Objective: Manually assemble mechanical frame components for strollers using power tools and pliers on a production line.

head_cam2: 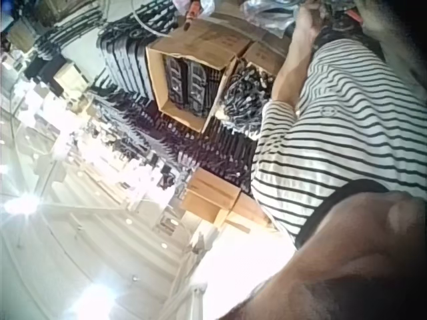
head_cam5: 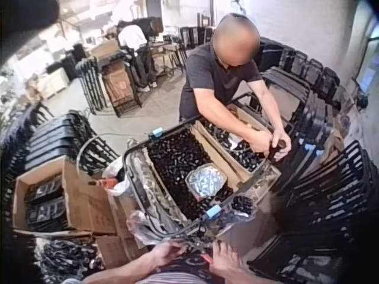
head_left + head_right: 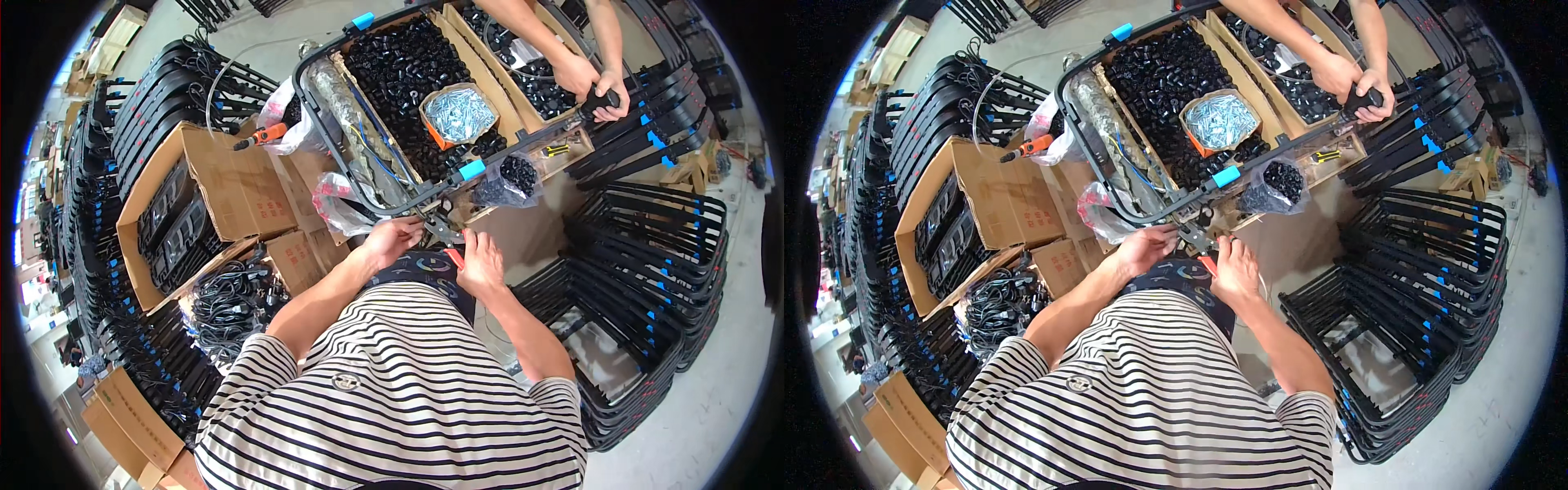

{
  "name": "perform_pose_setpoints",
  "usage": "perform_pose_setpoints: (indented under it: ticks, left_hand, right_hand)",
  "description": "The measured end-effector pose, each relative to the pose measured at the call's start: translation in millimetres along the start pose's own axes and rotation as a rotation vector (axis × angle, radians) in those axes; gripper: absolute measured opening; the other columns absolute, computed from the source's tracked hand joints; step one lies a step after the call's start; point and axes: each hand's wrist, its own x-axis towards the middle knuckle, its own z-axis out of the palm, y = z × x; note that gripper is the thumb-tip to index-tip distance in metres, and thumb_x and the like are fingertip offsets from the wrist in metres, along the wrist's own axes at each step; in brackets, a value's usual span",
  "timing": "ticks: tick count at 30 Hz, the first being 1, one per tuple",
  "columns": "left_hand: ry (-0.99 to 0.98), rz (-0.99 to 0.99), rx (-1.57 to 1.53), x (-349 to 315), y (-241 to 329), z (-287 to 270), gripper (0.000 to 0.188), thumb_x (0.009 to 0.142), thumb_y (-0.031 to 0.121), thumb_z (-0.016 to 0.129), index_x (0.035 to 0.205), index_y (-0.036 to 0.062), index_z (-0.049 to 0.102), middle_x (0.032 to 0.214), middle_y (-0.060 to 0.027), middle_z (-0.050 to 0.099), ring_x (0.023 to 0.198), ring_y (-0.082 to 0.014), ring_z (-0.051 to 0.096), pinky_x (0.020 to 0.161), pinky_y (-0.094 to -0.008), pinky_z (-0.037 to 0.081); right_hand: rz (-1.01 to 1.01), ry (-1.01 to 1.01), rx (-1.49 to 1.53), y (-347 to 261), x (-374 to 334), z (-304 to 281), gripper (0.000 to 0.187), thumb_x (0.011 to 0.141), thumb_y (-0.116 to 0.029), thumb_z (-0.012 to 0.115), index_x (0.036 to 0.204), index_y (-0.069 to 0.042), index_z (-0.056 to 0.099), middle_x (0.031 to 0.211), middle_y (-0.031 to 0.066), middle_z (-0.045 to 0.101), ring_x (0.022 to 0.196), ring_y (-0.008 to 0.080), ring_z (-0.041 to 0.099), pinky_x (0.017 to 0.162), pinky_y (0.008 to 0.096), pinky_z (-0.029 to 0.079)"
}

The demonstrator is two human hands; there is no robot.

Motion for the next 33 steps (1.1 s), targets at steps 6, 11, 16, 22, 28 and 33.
perform_pose_setpoints:
  ticks: [6,11,16,22,28,33]
  left_hand:
    - [0.324,1.191,1.705,-26,51,11,0.02,0.08,0.016,0.07,0.091,0.0008,0.066,0.086,-0.011,0.064,0.085,-0.0305,0.06,0.078,-0.0415,0.048]
    - [0.027,1.085,1.689,11,44,-15,0.024,0.075,0.022,0.073,0.084,0.0019,0.063,0.082,-0.0152,0.06,0.083,-0.036,0.057,0.076,-0.0457,0.044]
    - [-0.02,1.016,1.672,18,44,-18,0.026,0.073,0.022,0.074,0.083,0.0021,0.06,0.085,-0.0152,0.06,0.086,-0.0353,0.057,0.078,-0.045,0.045]
    - [0.014,0.985,1.696,20,42,-14,0.029,0.071,0.023,0.076,0.082,0.0018,0.059,0.087,-0.0148,0.06,0.089,-0.0348,0.058,0.079,-0.0445,0.046]
    - [0.101,0.958,1.651,22,39,-8,0.032,0.07,0.024,0.077,0.077,0.0009,0.056,0.082,-0.0157,0.059,0.086,-0.0358,0.058,0.077,-0.0441,0.046]
    - [0.156,0.92,1.661,22,40,-3,0.031,0.072,0.025,0.076,0.077,0.0012,0.058,0.083,-0.0149,0.059,0.087,-0.0348,0.058,0.078,-0.0442,0.046]
  right_hand:
    - [0.154,0.004,0.158,-22,0,11,0.067,0.07,-0.009,0.07,0.131,-0.001,0.043,0.115,0.0198,0.051,0.111,0.0388,0.052,0.094,0.047,0.044]
    - [0.205,0.179,0.19,-39,3,46,0.065,0.069,-0.01,0.072,0.128,-0.001,0.046,0.113,0.0193,0.052,0.11,0.0384,0.052,0.094,0.0467,0.043]
    - [0.194,0.321,0.164,-51,3,57,0.065,0.069,-0.012,0.073,0.126,0.0,0.046,0.11,0.0193,0.052,0.108,0.0386,0.052,0.094,0.0461,0.043]
    - [0.233,0.319,0.199,-64,3,48,0.063,0.069,-0.013,0.074,0.124,0.001,0.048,0.108,0.0192,0.052,0.107,0.0388,0.053,0.091,0.0467,0.045]
    - [0.229,0.293,0.195,-52,8,41,0.057,0.068,-0.012,0.072,0.12,0.0,0.053,0.104,0.0186,0.056,0.1,0.0394,0.056,0.085,0.0467,0.047]
    - [0.089,-0.146,0.681,11,40,42,0.048,0.067,-0.009,0.068,0.113,-0.001,0.059,0.097,0.0116,0.063,0.092,0.029,0.063,0.077,0.0396,0.05]
